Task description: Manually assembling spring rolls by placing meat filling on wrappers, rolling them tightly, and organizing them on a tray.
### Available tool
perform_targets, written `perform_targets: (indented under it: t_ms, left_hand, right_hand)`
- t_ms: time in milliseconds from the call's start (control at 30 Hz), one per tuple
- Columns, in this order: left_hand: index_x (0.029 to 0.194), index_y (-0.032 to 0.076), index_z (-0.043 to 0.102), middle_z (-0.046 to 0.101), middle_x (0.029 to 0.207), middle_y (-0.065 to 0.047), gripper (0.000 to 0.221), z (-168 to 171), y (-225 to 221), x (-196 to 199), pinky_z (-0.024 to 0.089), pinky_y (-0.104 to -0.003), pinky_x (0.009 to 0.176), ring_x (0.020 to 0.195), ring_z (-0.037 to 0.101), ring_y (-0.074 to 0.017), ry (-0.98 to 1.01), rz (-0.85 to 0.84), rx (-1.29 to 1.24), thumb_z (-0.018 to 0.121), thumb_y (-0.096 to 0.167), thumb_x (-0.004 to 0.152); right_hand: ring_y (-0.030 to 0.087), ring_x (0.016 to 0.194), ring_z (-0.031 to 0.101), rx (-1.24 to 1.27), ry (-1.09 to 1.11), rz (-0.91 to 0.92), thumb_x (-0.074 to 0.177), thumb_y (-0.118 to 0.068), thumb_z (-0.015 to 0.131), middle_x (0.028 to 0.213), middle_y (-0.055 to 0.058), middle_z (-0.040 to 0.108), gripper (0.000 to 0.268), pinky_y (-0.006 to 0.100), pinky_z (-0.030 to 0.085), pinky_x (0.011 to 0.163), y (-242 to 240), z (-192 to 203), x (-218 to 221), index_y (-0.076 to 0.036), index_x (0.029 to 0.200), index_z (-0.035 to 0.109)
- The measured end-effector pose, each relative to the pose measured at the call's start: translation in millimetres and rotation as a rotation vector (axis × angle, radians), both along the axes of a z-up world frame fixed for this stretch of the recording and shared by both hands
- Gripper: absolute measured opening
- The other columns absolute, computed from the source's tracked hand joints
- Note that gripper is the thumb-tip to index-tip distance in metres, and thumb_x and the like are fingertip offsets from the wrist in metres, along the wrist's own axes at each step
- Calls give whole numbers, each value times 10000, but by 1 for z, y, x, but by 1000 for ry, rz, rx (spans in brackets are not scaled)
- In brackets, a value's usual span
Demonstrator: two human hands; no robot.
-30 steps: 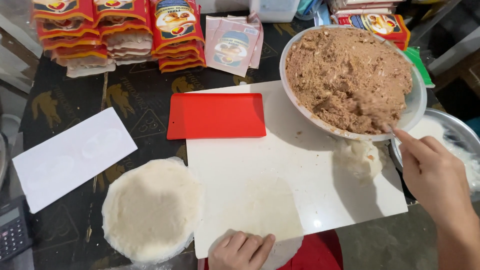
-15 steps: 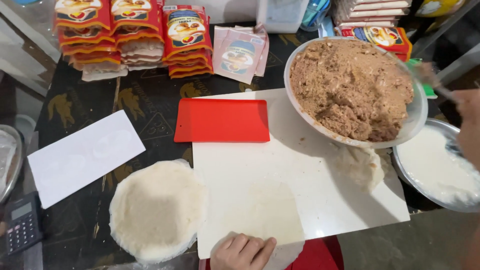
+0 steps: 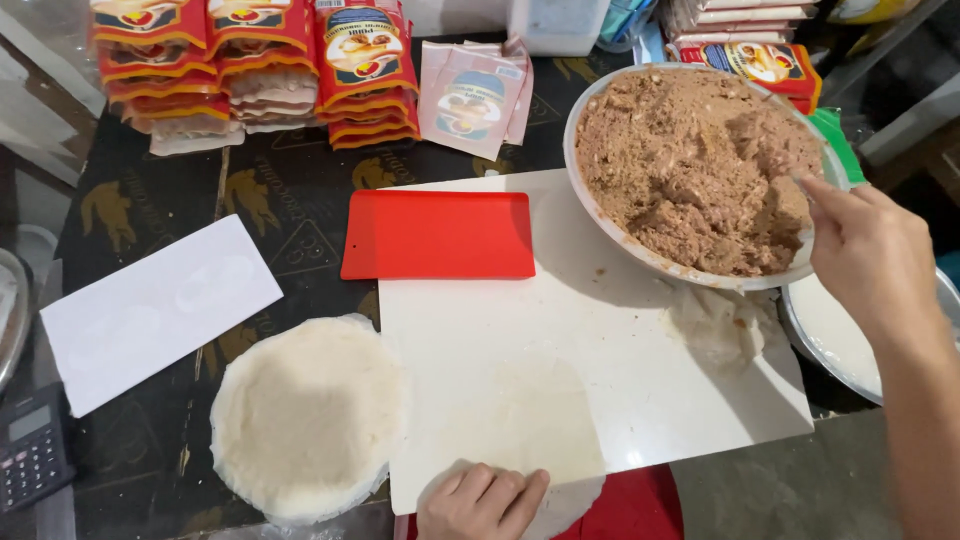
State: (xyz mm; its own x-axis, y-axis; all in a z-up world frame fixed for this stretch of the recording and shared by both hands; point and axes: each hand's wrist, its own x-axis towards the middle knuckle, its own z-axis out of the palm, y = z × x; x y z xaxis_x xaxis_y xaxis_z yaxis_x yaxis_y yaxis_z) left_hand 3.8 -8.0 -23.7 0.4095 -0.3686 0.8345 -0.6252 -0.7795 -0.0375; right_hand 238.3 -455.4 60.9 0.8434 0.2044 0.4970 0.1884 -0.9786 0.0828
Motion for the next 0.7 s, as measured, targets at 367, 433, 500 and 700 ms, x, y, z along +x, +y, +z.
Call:
perform_targets:
  t_ms: [367, 433, 500, 700]
  left_hand:
    - [910, 286, 747, 599, 757, 81, 222, 0, -1, -2, 406, -195, 475, 592, 450, -96, 1, 35, 1, 780, 73, 859]
    - [920, 283, 749, 605, 758, 81, 225, 0, -1, -2, 394, -195, 477, 592, 458, -97, 9, 28, -1, 786, 69, 860]
    - [955, 265, 778, 627, 773, 69, 207, -2, 0, -2, 448, -202, 490, 603, 481, -101, 30, 0, -7, 805, 75, 878]
    - [915, 271, 735, 563, 740, 85, 187, -4, 1, 1, 395, -181, 484, 609, 433, -83, -15, 12, -9, 784, 92, 894]
  right_hand:
    - [117, 829, 774, -485, 81, -12, 1160, -321, 609, 1101, -204, 727, 302, 333, 584, 472, 107, 75, -18, -468, 1389, 740]
    - [127, 928, 809, -567, 177, -52, 1119, -362, 565, 1092, -206, 737, 347, 357, 672, 542, 115, 93, -5, -514, 1404, 690]
    - [19, 822, 860, -600, 372, -172, 1178, -172, 463, 1243, -259, 777, 459, 200, 679, 384, 131, 125, 6, -492, 1428, 676]
    - [246, 833, 546, -16, 179, 160, 954, -75, 686, 874, 106, 612, 224, 418, 361, 795, -132, -11, 204, -58, 1152, 789]
